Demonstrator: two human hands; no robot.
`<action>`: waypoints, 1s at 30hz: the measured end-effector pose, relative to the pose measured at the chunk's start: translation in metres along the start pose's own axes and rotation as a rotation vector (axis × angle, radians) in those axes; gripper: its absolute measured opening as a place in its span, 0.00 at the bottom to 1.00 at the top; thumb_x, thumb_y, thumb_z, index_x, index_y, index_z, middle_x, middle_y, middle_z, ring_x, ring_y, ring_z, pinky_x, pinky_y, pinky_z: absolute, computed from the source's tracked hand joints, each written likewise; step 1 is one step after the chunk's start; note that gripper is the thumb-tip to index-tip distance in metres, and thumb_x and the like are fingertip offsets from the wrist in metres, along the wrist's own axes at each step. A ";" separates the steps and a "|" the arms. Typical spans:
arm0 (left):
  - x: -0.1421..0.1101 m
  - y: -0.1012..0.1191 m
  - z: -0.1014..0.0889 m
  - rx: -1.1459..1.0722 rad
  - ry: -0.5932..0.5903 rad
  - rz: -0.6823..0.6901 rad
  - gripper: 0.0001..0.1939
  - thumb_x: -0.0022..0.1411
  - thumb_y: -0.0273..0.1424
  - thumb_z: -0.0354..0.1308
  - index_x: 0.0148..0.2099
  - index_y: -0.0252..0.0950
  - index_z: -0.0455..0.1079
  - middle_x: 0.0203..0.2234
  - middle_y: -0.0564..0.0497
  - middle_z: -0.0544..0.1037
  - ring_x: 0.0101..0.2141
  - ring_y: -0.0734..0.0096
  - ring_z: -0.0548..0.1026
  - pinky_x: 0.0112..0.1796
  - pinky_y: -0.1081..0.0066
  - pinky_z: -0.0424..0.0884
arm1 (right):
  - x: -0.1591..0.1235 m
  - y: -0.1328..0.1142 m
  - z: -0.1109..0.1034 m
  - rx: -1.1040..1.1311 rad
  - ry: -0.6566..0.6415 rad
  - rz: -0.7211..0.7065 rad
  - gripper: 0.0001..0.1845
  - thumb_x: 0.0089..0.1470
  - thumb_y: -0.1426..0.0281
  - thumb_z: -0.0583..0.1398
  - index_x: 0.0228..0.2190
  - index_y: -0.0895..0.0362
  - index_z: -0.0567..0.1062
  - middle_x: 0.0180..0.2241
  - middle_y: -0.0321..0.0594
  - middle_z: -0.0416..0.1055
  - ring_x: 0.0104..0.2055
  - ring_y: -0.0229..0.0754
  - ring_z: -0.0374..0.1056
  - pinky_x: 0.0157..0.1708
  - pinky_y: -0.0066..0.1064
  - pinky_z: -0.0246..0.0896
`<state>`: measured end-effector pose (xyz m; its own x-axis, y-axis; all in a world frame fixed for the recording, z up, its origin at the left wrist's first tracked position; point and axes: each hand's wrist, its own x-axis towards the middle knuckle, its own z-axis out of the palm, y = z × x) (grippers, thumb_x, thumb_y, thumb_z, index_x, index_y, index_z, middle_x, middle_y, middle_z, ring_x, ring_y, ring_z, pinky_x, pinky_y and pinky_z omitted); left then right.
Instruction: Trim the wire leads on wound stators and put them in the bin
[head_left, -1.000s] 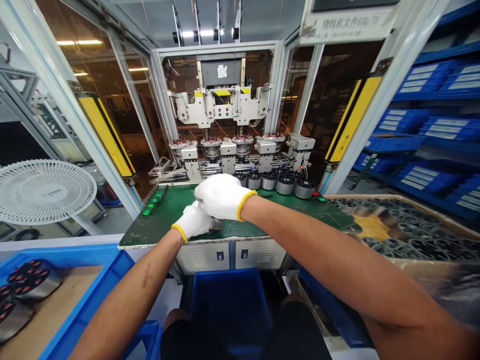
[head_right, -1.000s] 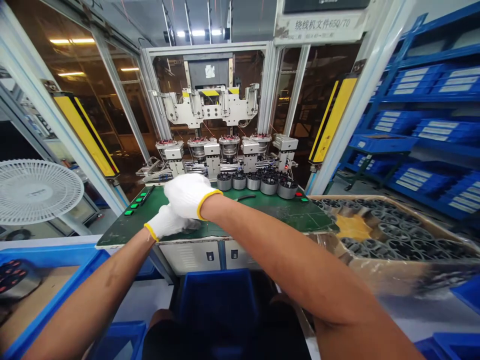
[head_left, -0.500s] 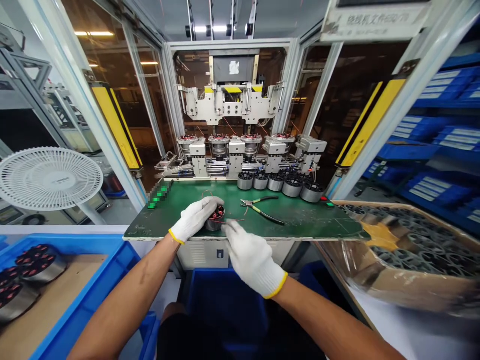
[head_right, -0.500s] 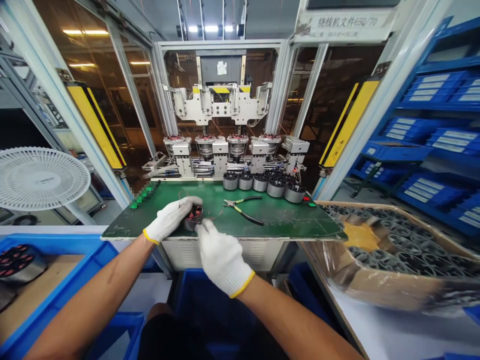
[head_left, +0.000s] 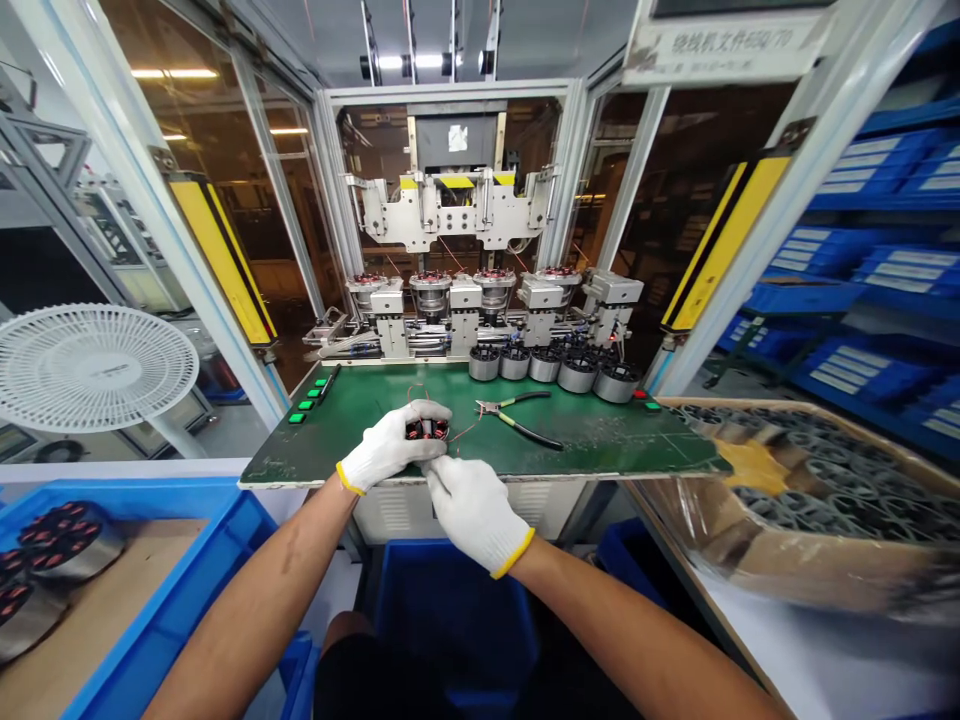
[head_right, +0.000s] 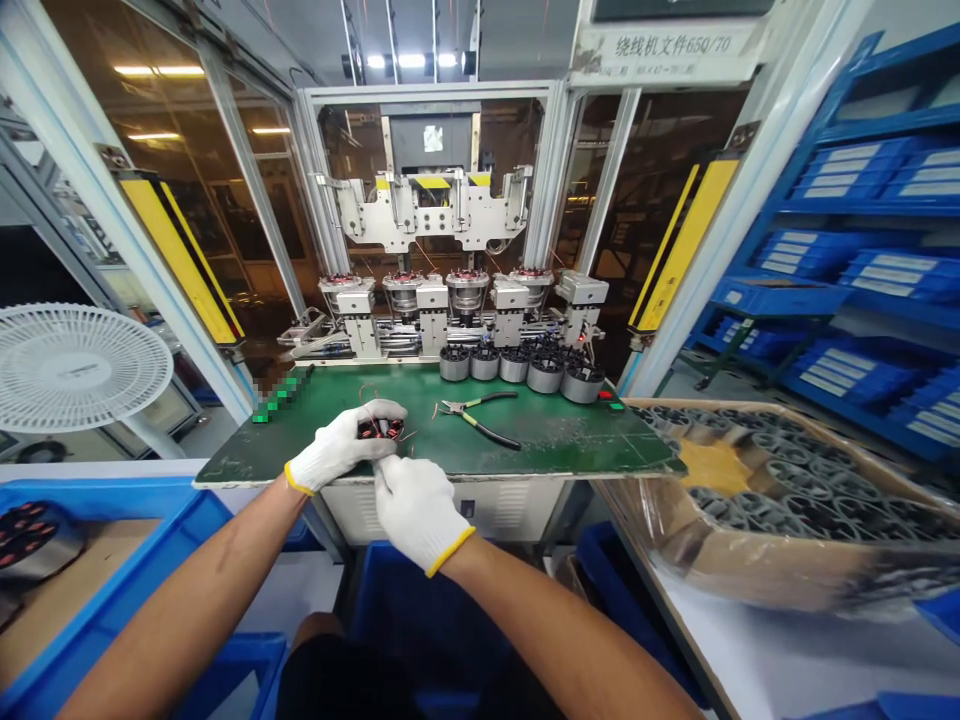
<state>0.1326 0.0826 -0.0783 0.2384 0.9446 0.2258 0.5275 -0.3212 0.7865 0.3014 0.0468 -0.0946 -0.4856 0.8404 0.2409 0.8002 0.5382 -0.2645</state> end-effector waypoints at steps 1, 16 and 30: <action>0.000 0.001 0.002 0.000 0.014 0.010 0.23 0.50 0.36 0.61 0.49 0.38 0.70 0.49 0.49 0.73 0.48 0.62 0.72 0.53 0.64 0.64 | 0.004 0.007 -0.001 0.048 -0.030 -0.051 0.19 0.64 0.63 0.46 0.37 0.54 0.75 0.32 0.40 0.76 0.34 0.40 0.71 0.33 0.27 0.55; 0.000 0.005 0.009 -0.067 0.077 0.014 0.21 0.49 0.31 0.61 0.48 0.36 0.71 0.47 0.48 0.74 0.45 0.64 0.73 0.49 0.66 0.68 | 0.037 0.048 -0.034 0.032 0.404 0.011 0.20 0.61 0.69 0.48 0.50 0.56 0.71 0.49 0.42 0.71 0.48 0.42 0.68 0.48 0.30 0.58; 0.004 0.000 0.011 -0.172 0.105 -0.099 0.32 0.45 0.33 0.65 0.54 0.34 0.66 0.42 0.48 0.76 0.39 0.64 0.75 0.46 0.61 0.70 | 0.035 0.066 0.005 -0.297 0.187 -0.184 0.19 0.63 0.66 0.46 0.47 0.53 0.72 0.36 0.42 0.74 0.35 0.44 0.69 0.31 0.32 0.55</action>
<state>0.1425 0.0853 -0.0843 0.1015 0.9756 0.1947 0.3948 -0.2191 0.8923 0.3355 0.1126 -0.1087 -0.5796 0.6908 0.4322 0.7862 0.6135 0.0738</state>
